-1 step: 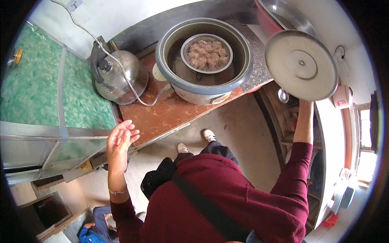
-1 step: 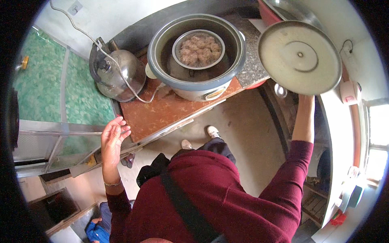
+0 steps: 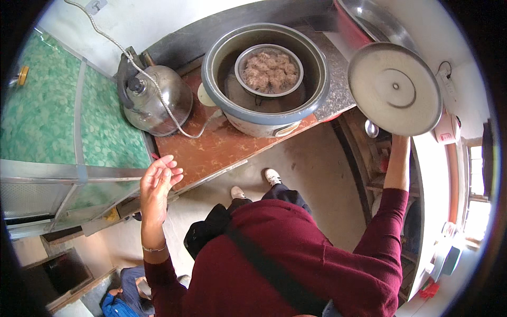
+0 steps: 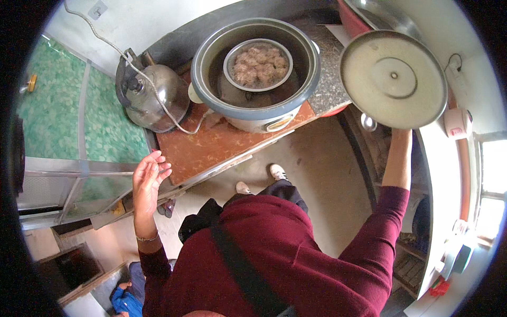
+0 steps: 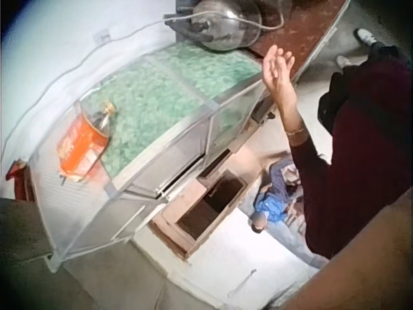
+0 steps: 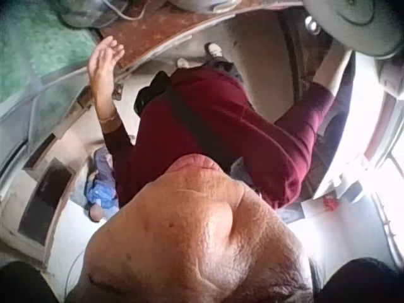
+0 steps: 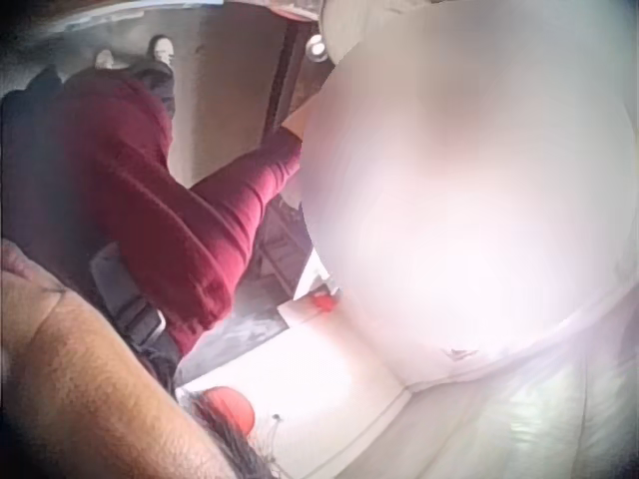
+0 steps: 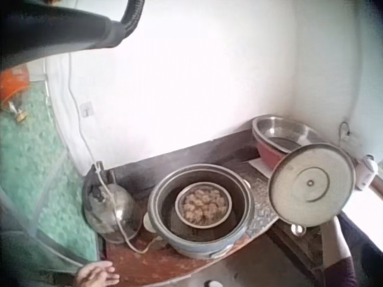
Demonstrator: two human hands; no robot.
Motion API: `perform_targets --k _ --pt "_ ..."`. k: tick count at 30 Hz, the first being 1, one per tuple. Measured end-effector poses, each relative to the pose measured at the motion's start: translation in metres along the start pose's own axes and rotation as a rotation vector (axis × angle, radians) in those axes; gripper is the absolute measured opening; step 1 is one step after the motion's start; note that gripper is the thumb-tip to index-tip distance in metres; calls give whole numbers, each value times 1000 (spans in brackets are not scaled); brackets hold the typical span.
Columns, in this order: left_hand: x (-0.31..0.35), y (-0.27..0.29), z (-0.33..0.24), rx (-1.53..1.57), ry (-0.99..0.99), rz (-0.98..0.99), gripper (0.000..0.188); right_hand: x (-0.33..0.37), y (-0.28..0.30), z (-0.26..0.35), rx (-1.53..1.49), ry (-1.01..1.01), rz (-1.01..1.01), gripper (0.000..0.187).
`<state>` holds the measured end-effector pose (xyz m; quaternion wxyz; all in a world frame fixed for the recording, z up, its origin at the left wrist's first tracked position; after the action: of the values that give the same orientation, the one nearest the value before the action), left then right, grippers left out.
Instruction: The person opens a cabinet to retrieve a bowl and a spoon, then scoops food from a rice cooker into the bowl. They hand the bowl to a seated man and subsequently wipe a table with a cloth.
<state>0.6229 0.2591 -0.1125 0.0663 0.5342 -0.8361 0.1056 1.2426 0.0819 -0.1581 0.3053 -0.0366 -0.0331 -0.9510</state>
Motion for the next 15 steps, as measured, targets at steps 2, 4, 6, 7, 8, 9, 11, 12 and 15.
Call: perform_targets --k 2,4,6,7,8,9,11,12,15 --pt "-6 -12 4 6 4 -8 29 -9 19 -16 -2 -24 -23 38" --pt "-13 -29 6 13 16 -17 29 -18 35 -29 8 -43 -39 38" --pt "-19 -43 9 17 25 -1 32 -33 43 -36 29 -52 -29 38" --pt "-22 -52 9 15 22 5 32 -43 43 -38 44 -54 -19 38" --pt "-23 -59 9 14 19 9 32 -55 39 -41 78 -55 8 38" --pt "-25 -65 9 15 26 12 33 -66 35 -36 132 -51 30 39" --pt "-25 -75 8 17 24 -8 30 -87 22 -31 267 -39 82 39" --pt "-23 -78 9 16 22 -30 28 -89 9 -26 390 -120 195 46" --pt "-17 -86 9 6 14 -65 28 -118 -17 -39 716 17 198 55"
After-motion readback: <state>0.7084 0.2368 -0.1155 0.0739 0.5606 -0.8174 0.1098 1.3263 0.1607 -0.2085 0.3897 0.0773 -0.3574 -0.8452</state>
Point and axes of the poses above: each hand's wrist, its own x-axis away from the middle knuckle, its own y-axis out of the back of the hand, z = x × y, the point moved 5 cm from there along -x, towards the middle knuckle, and after that the axes turned 7 degrees about z, right-handed, at the moved point
